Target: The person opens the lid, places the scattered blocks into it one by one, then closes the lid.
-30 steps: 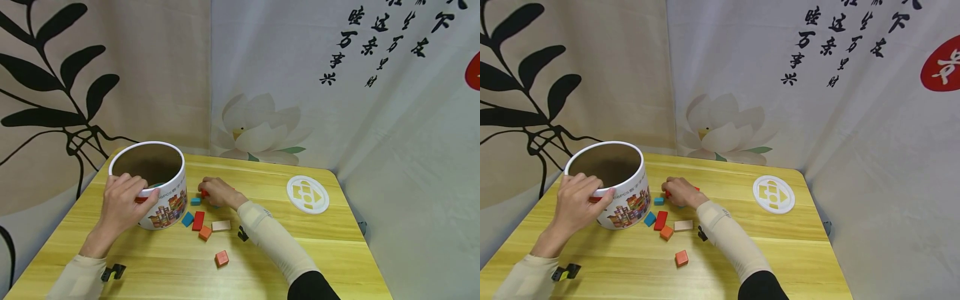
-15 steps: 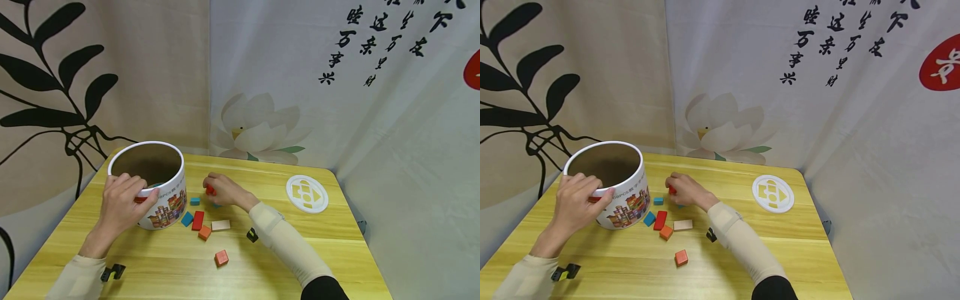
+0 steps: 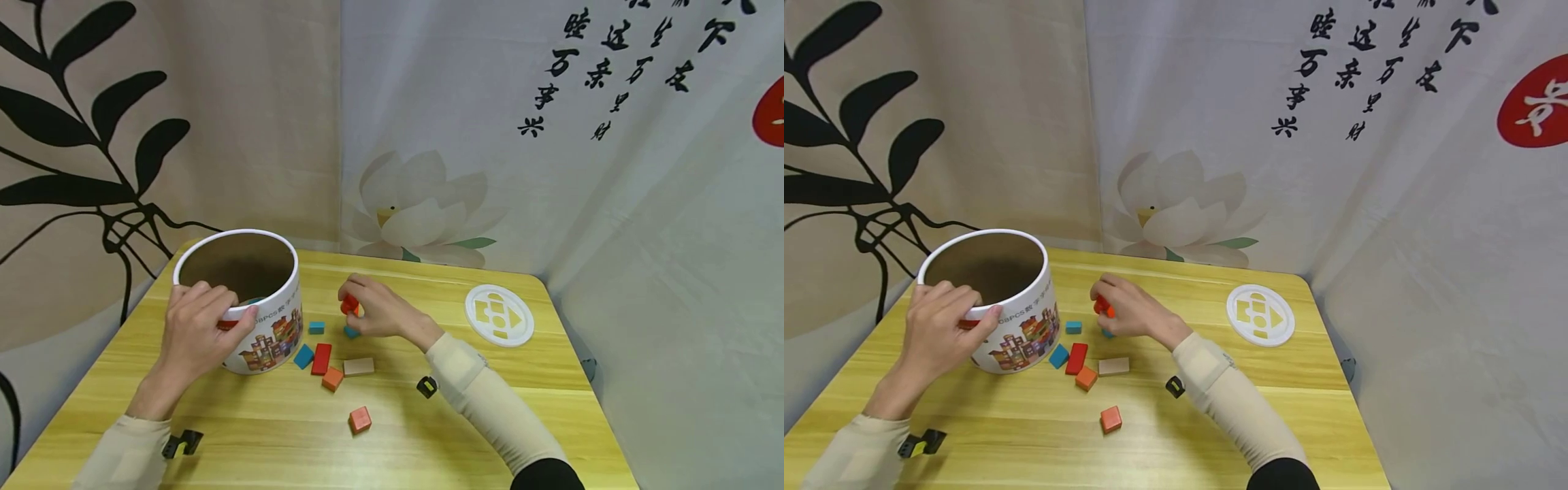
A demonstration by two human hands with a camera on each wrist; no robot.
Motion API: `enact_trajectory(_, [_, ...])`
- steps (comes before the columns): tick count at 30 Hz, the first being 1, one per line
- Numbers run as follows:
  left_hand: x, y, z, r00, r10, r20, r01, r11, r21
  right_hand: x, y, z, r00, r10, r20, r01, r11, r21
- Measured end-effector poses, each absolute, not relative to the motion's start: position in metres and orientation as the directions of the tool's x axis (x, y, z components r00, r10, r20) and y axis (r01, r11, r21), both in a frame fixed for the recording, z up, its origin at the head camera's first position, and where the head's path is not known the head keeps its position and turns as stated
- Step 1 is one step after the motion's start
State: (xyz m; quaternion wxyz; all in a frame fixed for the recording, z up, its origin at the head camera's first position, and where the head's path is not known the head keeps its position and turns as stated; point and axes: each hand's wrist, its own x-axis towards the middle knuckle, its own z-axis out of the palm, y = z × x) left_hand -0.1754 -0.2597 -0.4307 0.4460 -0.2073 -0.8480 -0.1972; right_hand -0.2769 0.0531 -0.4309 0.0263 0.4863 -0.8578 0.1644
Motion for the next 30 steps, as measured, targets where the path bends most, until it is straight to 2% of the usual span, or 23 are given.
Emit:
enact_trajectory(5, [-0.176,-0.259,-0.43,-0.513,0.175,0.84,0.531,0.834,0.15,-0.272,0.052,-0.411,-0.486,-0.822,0.296,-0.87,0.423,-0.254])
enact_trajectory(18, [-0.177,-0.258,-0.43,-0.495,0.156,0.855,0.536,0.829,0.159,-0.272,0.037,-0.362,-0.332,-0.787,0.519,-0.943,0.283,-0.174])
enact_trajectory(23, [-0.176,-0.259,-0.43,-0.496,0.158,0.854,0.536,0.829,0.158,-0.273,0.028,-0.345,-0.31,-0.776,0.549,-0.95,0.264,-0.164])
enact_trajectory(30, [-0.176,-0.261,-0.431,-0.522,0.18,0.834,0.53,0.834,0.152,-0.27,0.008,-0.319,-0.298,-0.794,0.53,-0.954,0.258,-0.151])
